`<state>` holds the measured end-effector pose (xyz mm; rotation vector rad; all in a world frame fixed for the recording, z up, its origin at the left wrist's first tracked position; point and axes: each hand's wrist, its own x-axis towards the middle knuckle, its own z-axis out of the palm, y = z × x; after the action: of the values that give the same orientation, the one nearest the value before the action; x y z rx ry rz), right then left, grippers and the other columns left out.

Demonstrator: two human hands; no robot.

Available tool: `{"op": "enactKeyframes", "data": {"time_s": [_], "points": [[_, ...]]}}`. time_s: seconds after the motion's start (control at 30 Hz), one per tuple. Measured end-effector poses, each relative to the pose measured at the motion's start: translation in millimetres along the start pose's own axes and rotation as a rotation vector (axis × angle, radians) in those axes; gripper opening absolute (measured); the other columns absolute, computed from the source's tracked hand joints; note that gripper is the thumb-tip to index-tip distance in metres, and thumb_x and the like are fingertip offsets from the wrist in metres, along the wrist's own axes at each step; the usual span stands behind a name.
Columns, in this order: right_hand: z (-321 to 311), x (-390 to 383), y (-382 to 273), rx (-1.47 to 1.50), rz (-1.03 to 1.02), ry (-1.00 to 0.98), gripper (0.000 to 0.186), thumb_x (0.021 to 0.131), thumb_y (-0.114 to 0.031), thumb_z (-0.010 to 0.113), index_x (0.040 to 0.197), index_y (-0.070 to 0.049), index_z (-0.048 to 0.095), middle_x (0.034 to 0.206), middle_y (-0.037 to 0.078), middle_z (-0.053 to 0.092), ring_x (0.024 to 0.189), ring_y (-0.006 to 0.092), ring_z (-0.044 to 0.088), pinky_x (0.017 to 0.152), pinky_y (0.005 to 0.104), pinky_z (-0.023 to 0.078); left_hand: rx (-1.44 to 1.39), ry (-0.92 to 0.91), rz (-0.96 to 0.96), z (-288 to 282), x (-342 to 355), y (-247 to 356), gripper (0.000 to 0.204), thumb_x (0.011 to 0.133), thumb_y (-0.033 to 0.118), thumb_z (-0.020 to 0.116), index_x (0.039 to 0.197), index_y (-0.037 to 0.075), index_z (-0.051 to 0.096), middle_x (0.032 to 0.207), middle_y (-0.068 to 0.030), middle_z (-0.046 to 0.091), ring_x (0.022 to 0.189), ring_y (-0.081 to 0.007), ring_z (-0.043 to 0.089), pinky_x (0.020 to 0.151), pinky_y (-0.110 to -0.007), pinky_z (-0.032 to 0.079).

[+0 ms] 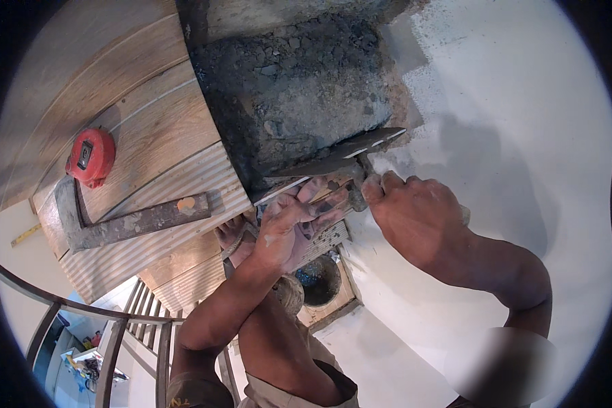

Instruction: Apply adhesive and install a tile on a concrete staircase.

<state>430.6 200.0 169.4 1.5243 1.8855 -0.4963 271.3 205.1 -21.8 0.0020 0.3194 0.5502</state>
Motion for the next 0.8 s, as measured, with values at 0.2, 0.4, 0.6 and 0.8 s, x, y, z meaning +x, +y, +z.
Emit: {"op": "enactKeyframes", "data": {"time_s": [0.2, 0.4, 0.6, 0.8], "points": [[1.5, 5.5, 8.0, -0.138, 0.096, -0.095, 0.036, 0.085, -0.005, 0.061, 0.118, 0.007, 0.056, 0.099, 0.018, 0.068, 0.088, 0.0303, 0.072, 0.073, 0.0378, 0.06, -0.041, 0.005, 0.001, 1.2, 0.8, 2.1, 0.053, 0.083, -0.003, 0.05, 0.136, 0.0, 0.052, 0.15, -0.0135, 0.049, 0.136, -0.0383, 0.05, 0.11, -0.052, 0.044], [-14.1, -1.9, -3.0, -0.157, 0.136, -0.101, 0.031, 0.084, -0.004, 0.063, 0.113, 0.005, 0.058, 0.099, 0.019, 0.068, 0.092, 0.031, 0.072, 0.075, 0.0384, 0.06, -0.044, -0.009, 0.001, -3.3, 1.5, 3.5, 0.037, 0.085, -0.004, 0.048, 0.119, -0.001, 0.061, 0.15, -0.0128, 0.05, 0.138, -0.0407, 0.047, 0.111, -0.054, 0.043], [-13.8, -0.7, -5.0, -0.238, 0.173, -0.192, 0.04, 0.082, -0.008, 0.067, 0.12, 0.001, 0.055, 0.104, 0.015, 0.066, 0.092, 0.0256, 0.071, 0.07, 0.0355, 0.06, -0.097, -0.074, 0.036, -12.7, 0.9, -2.1, 0.034, 0.085, -0.003, 0.048, 0.117, -0.003, 0.061, 0.149, -0.0136, 0.05, 0.137, -0.0404, 0.048, 0.11, -0.053, 0.044], [-3.6, -2.0, -17.8, -0.408, 0.213, -0.131, 0.042, 0.08, -0.007, 0.069, 0.117, 0.003, 0.055, 0.096, 0.014, 0.066, 0.083, 0.0244, 0.071, 0.067, 0.0341, 0.06, -0.038, 0.001, -0.008, 0.3, 1.1, 3.0, 0.049, 0.084, -0.002, 0.049, 0.133, -0.004, 0.052, 0.149, -0.0137, 0.05, 0.135, -0.0382, 0.051, 0.109, -0.051, 0.046]]}}
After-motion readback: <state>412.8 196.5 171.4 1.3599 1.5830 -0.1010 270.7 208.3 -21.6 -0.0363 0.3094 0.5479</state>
